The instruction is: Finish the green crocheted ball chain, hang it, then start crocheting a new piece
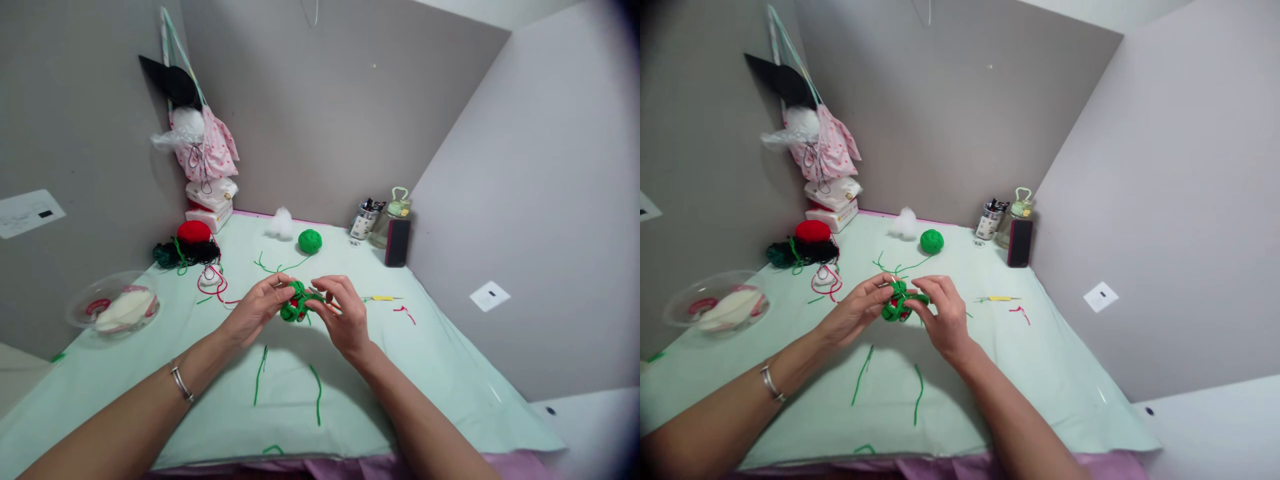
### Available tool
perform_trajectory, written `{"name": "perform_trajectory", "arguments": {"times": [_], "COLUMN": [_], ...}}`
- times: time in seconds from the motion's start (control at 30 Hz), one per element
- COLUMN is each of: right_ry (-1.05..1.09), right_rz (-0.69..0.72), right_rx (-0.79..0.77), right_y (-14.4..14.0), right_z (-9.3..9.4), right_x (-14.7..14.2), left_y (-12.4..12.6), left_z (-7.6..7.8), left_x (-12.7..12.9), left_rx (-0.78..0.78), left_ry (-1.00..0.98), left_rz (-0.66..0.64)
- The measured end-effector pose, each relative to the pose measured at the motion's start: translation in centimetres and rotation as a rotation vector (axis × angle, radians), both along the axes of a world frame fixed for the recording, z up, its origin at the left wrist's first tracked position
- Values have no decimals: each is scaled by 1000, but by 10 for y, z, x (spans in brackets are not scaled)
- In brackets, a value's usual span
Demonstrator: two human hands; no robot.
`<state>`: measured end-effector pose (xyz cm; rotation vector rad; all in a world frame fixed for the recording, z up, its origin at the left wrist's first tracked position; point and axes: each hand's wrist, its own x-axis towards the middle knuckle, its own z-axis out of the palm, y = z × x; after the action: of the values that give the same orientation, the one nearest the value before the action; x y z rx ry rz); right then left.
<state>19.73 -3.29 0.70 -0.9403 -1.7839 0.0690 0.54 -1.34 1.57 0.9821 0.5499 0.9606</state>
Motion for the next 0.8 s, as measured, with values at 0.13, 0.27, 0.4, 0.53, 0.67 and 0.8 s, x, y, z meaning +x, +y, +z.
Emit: {"name": "perform_trajectory", "arguments": {"times": [0.13, 0.27, 0.4, 0.53, 0.67, 0.8], "right_ry": [114, 280, 472, 477, 507, 489], "right_rz": [78, 264, 346, 370, 401, 414], "right_rx": [-194, -543, -728, -764, -759, -812], "right_y": [2, 7, 12, 12, 9, 5], "right_z": [3, 6, 10, 11, 11, 10], "right_x": [-2, 1, 9, 11, 7, 1], "left_y": [0, 0, 0, 2, 1, -1], "left_z": [-1, -2, -8, -14, -14, -15], "left_x": [0, -1, 1, 2, 4, 5], "left_rx": [28, 15, -10, -4, -4, -12], "left_ry": [20, 89, 135, 151, 156, 155], "left_rz": [-17, -74, -131, -131, -139, -172]}}
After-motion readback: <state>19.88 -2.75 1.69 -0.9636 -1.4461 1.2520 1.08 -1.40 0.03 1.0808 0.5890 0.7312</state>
